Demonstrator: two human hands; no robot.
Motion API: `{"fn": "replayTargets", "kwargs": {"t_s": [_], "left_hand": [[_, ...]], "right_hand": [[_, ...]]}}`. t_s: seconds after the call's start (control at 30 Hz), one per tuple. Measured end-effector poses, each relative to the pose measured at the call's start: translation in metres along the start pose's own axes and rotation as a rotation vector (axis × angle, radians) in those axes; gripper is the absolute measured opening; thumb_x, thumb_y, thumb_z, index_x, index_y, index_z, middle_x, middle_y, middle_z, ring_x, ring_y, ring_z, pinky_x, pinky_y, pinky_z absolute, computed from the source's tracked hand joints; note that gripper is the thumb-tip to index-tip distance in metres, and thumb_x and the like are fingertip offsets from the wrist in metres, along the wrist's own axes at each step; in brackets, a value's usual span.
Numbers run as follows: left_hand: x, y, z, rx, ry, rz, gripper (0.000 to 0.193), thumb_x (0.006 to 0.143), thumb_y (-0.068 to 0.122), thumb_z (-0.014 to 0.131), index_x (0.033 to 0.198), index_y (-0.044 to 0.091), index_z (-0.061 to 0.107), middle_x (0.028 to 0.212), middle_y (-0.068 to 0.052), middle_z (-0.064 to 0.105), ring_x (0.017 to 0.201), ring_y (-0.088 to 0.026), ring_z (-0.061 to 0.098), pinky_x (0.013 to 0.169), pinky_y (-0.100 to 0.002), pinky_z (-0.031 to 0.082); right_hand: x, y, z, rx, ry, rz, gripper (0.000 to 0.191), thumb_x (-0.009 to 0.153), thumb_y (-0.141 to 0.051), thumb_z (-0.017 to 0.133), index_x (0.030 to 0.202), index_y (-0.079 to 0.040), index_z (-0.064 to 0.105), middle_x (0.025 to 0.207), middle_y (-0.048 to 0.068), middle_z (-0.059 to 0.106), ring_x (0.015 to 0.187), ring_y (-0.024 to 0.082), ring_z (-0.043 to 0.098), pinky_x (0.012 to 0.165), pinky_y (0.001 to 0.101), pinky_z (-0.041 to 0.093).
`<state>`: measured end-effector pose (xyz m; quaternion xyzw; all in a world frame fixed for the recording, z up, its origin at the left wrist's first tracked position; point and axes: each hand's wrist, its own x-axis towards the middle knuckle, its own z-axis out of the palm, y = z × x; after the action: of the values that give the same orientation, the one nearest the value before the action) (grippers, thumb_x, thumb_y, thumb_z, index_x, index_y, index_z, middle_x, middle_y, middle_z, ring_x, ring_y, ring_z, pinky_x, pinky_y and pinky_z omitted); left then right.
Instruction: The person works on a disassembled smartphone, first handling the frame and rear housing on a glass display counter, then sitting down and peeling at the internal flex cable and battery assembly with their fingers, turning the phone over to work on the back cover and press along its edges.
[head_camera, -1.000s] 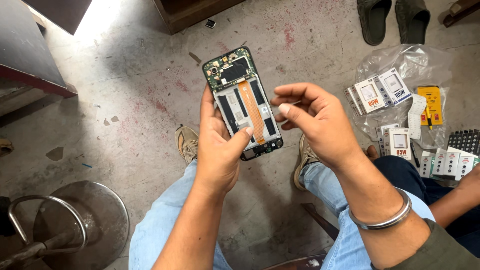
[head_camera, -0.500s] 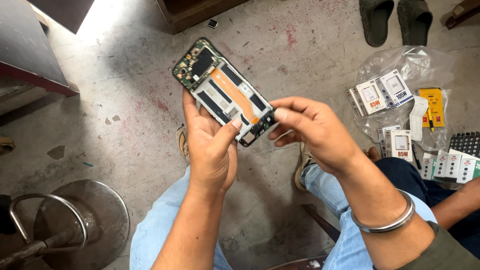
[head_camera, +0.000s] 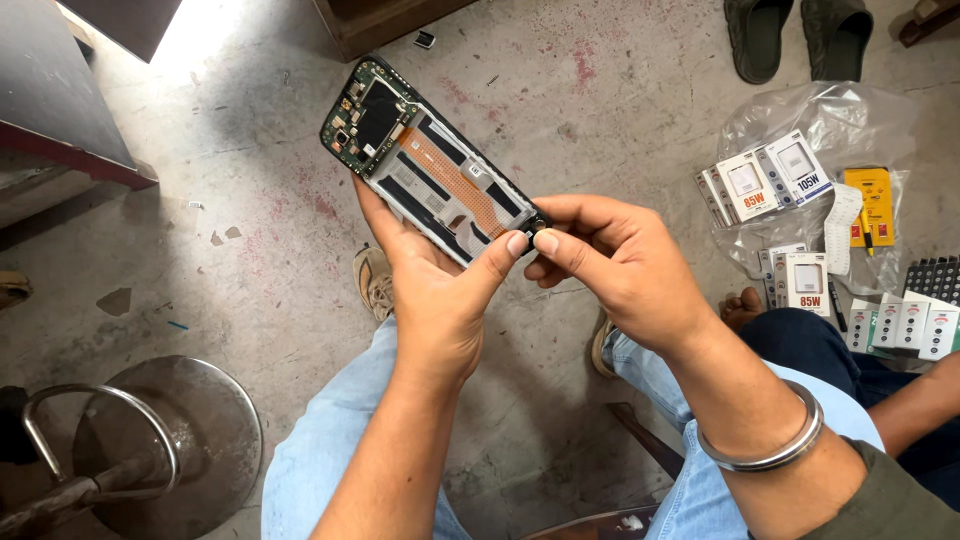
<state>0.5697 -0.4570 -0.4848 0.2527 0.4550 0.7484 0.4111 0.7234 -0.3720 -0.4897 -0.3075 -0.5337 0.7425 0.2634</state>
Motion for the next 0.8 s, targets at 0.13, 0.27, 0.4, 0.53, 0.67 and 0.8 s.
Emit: {"fn": "replayTargets", "kwargs": {"t_s": [0.13, 0.27, 0.4, 0.53, 0.67, 0.8], "left_hand": [[0.001, -0.003, -0.002, 0.021, 0.008, 0.035, 0.124, 0.081, -0.01, 0.079, 0.168, 0.019, -0.004, 0.152, -0.012, 0.045, 0.134, -0.023, 0.055, 0.111, -0.039, 0.054], [0.0, -0.005, -0.003, 0.065, 0.012, 0.039, 0.125, 0.083, -0.01, 0.078, 0.167, 0.019, -0.009, 0.151, -0.014, 0.045, 0.132, -0.023, 0.057, 0.109, -0.039, 0.055], [-0.002, -0.008, -0.004, 0.149, 0.001, 0.114, 0.124, 0.086, -0.012, 0.076, 0.167, 0.019, -0.013, 0.157, -0.014, 0.041, 0.135, -0.023, 0.055, 0.113, -0.039, 0.054], [-0.004, -0.008, -0.005, 0.224, 0.006, 0.126, 0.125, 0.087, -0.012, 0.075, 0.167, 0.019, -0.016, 0.16, -0.014, 0.039, 0.139, -0.023, 0.054, 0.115, -0.039, 0.054], [-0.005, -0.007, -0.004, 0.282, 0.016, 0.148, 0.126, 0.087, -0.013, 0.077, 0.167, 0.019, -0.016, 0.163, -0.015, 0.036, 0.144, -0.024, 0.051, 0.118, -0.039, 0.052], [-0.008, -0.005, -0.001, 0.31, 0.025, 0.142, 0.127, 0.086, -0.013, 0.076, 0.167, 0.018, -0.017, 0.164, -0.015, 0.035, 0.145, -0.025, 0.05, 0.118, -0.039, 0.053]], "right_hand": [[0.001, 0.003, 0.003, -0.001, 0.014, 0.015, 0.033, 0.1, -0.011, 0.064, 0.129, 0.005, 0.067, 0.108, 0.009, 0.075, 0.091, 0.013, 0.071, 0.08, 0.0294, 0.062], [0.001, 0.005, 0.004, 0.034, 0.035, 0.016, 0.032, 0.101, -0.013, 0.062, 0.128, 0.004, 0.067, 0.107, 0.009, 0.075, 0.092, 0.014, 0.072, 0.079, 0.0302, 0.061], [0.001, 0.008, 0.005, 0.077, 0.045, 0.044, 0.032, 0.102, -0.014, 0.06, 0.128, 0.004, 0.067, 0.106, 0.01, 0.075, 0.092, 0.015, 0.072, 0.079, 0.0307, 0.06], [0.002, 0.01, 0.008, 0.074, 0.054, 0.039, 0.032, 0.102, -0.013, 0.06, 0.128, 0.005, 0.067, 0.105, 0.009, 0.075, 0.092, 0.015, 0.071, 0.079, 0.031, 0.06], [0.002, 0.009, 0.01, 0.072, 0.068, 0.035, 0.032, 0.102, -0.014, 0.059, 0.127, 0.005, 0.068, 0.103, 0.008, 0.076, 0.091, 0.014, 0.071, 0.079, 0.0298, 0.06], [0.0, 0.007, 0.013, -0.009, 0.077, -0.02, 0.032, 0.103, -0.015, 0.061, 0.127, 0.005, 0.069, 0.102, 0.008, 0.075, 0.09, 0.012, 0.069, 0.08, 0.0278, 0.058]]}}
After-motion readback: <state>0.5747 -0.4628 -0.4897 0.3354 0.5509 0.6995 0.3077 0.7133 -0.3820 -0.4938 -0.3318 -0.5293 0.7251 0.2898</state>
